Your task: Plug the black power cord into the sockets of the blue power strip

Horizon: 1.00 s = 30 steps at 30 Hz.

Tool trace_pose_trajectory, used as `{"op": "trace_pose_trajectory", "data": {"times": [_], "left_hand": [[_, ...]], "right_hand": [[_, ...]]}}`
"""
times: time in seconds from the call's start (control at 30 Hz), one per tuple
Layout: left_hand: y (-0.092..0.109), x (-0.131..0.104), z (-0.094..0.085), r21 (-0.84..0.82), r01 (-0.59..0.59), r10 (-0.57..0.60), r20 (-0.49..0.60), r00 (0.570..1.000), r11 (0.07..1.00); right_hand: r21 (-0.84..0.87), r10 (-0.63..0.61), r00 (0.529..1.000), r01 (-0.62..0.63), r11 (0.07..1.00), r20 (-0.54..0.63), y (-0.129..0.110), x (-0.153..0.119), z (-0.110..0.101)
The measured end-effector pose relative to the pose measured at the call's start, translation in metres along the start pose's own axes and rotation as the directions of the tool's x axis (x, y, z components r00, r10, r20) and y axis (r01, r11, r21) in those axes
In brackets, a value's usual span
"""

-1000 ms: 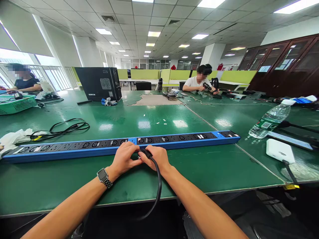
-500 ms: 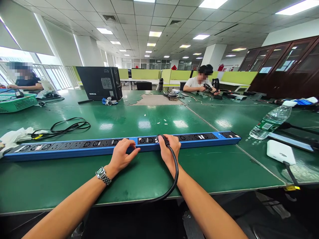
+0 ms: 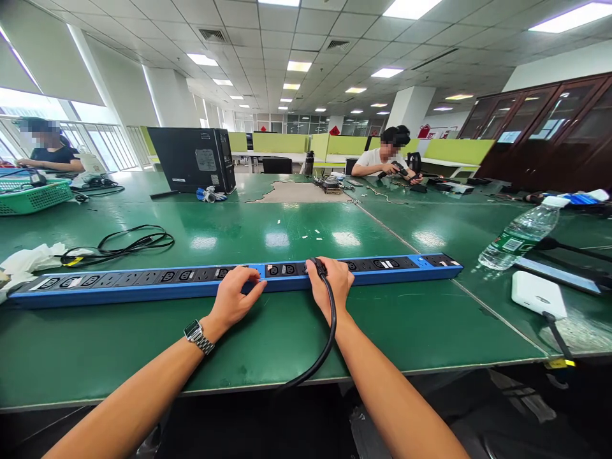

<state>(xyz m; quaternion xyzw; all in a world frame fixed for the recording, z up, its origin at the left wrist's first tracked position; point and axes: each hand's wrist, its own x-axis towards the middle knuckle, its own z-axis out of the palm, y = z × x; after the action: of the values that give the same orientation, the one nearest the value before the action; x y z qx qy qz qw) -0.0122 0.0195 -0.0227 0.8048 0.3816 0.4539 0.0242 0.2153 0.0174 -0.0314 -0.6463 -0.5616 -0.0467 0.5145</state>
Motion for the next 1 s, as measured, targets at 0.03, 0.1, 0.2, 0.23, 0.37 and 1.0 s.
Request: {"op": "trace_pose_trajectory", "data": {"times": [0.03,0.1,0.2,0.23,0.37,1.0], "left_hand": [[0.000,0.000,0.000,0.001,0.004,-0.004,0.002,1.000,1.000],[-0.001,0.000,0.000,0.001,0.012,-0.012,0.006,1.000,1.000],[-0.001,0.000,0.001,-0.002,0.014,-0.014,0.009,1.000,1.000],[-0.001,0.000,0.001,-0.004,0.014,-0.014,0.009,1.000,1.000],[0.000,0.000,0.001,-0.008,0.028,-0.028,0.006,1.000,1.000],[0.001,0.000,0.003,-0.005,0.019,-0.019,0.011,1.000,1.000]], "right_hand": [[-0.011,0.023,1.000,-0.024,1.000,-0.012,0.001,0.001,-0.001],[-0.024,0.055,0.998,-0.056,0.998,-0.026,0.001,0.002,-0.001],[-0.022,0.046,0.999,-0.047,0.999,-0.025,0.001,0.001,0.001],[-0.022,0.035,0.999,-0.035,0.999,-0.025,0.001,0.000,0.001],[-0.044,-0.017,1.000,0.017,0.999,-0.008,0.000,-0.001,0.003],[-0.142,-0.136,0.975,0.162,0.976,0.177,-0.007,0.010,-0.002]]}}
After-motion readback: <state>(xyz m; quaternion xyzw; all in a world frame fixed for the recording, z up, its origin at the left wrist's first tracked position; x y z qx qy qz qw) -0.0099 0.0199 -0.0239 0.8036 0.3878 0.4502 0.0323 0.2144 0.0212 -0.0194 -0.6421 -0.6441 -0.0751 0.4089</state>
